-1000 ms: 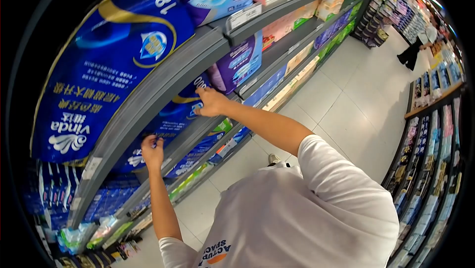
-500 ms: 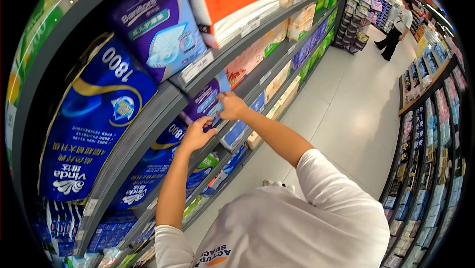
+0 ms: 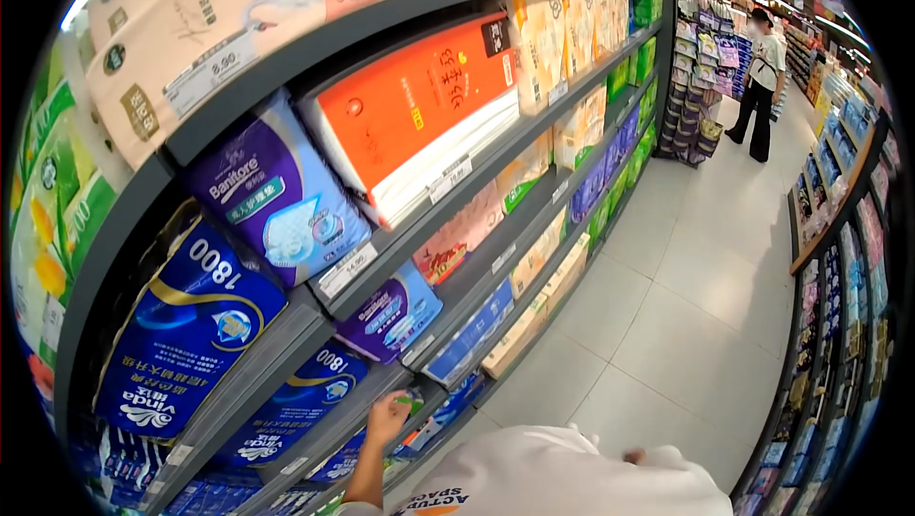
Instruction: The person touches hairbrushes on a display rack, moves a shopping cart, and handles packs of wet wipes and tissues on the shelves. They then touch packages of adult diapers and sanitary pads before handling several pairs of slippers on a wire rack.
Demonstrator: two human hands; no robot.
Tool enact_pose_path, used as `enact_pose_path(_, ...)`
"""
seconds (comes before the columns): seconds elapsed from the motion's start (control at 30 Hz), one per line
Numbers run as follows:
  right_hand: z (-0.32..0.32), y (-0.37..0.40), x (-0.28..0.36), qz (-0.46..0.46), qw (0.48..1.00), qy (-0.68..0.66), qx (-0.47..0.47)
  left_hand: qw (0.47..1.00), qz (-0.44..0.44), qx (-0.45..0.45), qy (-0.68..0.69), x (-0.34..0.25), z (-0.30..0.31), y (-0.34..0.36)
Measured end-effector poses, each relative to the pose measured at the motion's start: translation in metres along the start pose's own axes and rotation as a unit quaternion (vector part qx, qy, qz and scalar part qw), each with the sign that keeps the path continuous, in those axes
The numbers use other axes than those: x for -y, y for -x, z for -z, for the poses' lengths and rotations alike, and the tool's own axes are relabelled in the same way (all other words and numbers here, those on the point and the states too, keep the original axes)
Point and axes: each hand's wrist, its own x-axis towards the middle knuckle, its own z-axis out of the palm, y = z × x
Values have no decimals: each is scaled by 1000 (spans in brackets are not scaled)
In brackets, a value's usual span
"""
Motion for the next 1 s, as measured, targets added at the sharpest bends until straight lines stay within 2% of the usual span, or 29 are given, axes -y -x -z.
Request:
enact_pose_path(0.03, 6, 42, -18, -124, 990, -51, 30, 1000, 1, 3, -26, -15, 2, 2)
enact_pose_path(0.07, 6, 76, -35, -210, 974, -84, 29, 999, 3, 8, -52, -29, 3, 5)
enact_pose_path(0.1, 5, 96, -45, -263, 959, -105, 17, 999, 3, 6, -50, -49, 3, 3)
enact_pose_path(0.17, -10, 108, -61, -316, 941, -119, -18, 989, -125, -11, -82, -108, 11, -18)
enact_pose_path(0.23, -35, 78, -64, -305, 944, -98, -73, 964, -230, -32, -129, -172, 18, -39)
enact_pose_path(0.27, -43, 55, -53, -273, 952, -53, -128, 946, -285, -56, -142, -206, 20, -47)
enact_pose_path(0.3, -47, 31, -39, -243, 940, 28, -239, 924, -339, -79, -155, -237, 23, -57)
enact_pose_path(0.33, -24, -33, -42, -168, 974, -25, -153, 897, -389, -104, -179, -262, 29, -69)
enact_pose_path(0.37, 40, -96, -18, -94, 989, -101, -54, 876, -423, -135, -189, -290, 32, -78)
enact_pose_path(0.4, 161, -141, 42, -37, 982, -180, 48, 845, -468, -166, -196, -338, 39, -93)
enact_pose_path(0.43, 209, -171, 78, -47, 955, -292, -4, 836, -474, -172, -215, -357, 42, -102)
enact_pose_path(0.47, 282, -182, 122, -44, 958, -281, -24, 836, -483, -156, -207, -374, 45, -111)
enact_pose_path(0.5, 318, -208, 146, 52, 945, -297, -128, 842, -473, -150, -210, -384, 46, -121)
enact_pose_path(0.53, 382, -201, 181, 81, 936, -301, -160, 850, -463, -136, -211, -386, 50, -132)
enact_pose_path(0.57, 393, -247, 188, 229, 915, -207, -260, 857, -459, -116, -203, -389, 53, -149)
enact_pose_path(0.6, 468, -208, 222, 132, 919, -332, -168, 865, -443, -119, -204, -387, 57, -163)
enact_pose_path(0.63, 506, -205, 235, 164, 910, -306, -226, 872, -430, -116, -201, -378, 58, -177)
enact_pose_path(0.67, 522, -230, 236, 259, 862, -353, -254, 895, -391, -126, -175, -375, 57, -183)
enact_pose_path(0.7, 561, -220, 241, 247, 883, -319, -240, 906, -373, -136, -147, -372, 55, -188)
enact_pose_path(0.73, 608, -186, 247, 258, 879, -337, -215, 909, -368, -155, -119, -371, 51, -187)
enact_pose_path(0.77, 646, -158, 249, 299, 857, -353, -228, 897, -383, -176, -135, -366, 45, -183)
enact_pose_path(0.87, 701, -170, 242, 318, 860, -299, -264, 882, -384, -232, -148, -364, 35, -173)
enact_pose_path(0.93, 744, -178, 244, 327, 852, -281, -296, 849, -366, -330, -188, -345, 31, -166)
enact_pose_path(1.0, 781, -193, 260, 346, 832, -286, -327, 768, -397, -473, -171, -331, 23, -163)
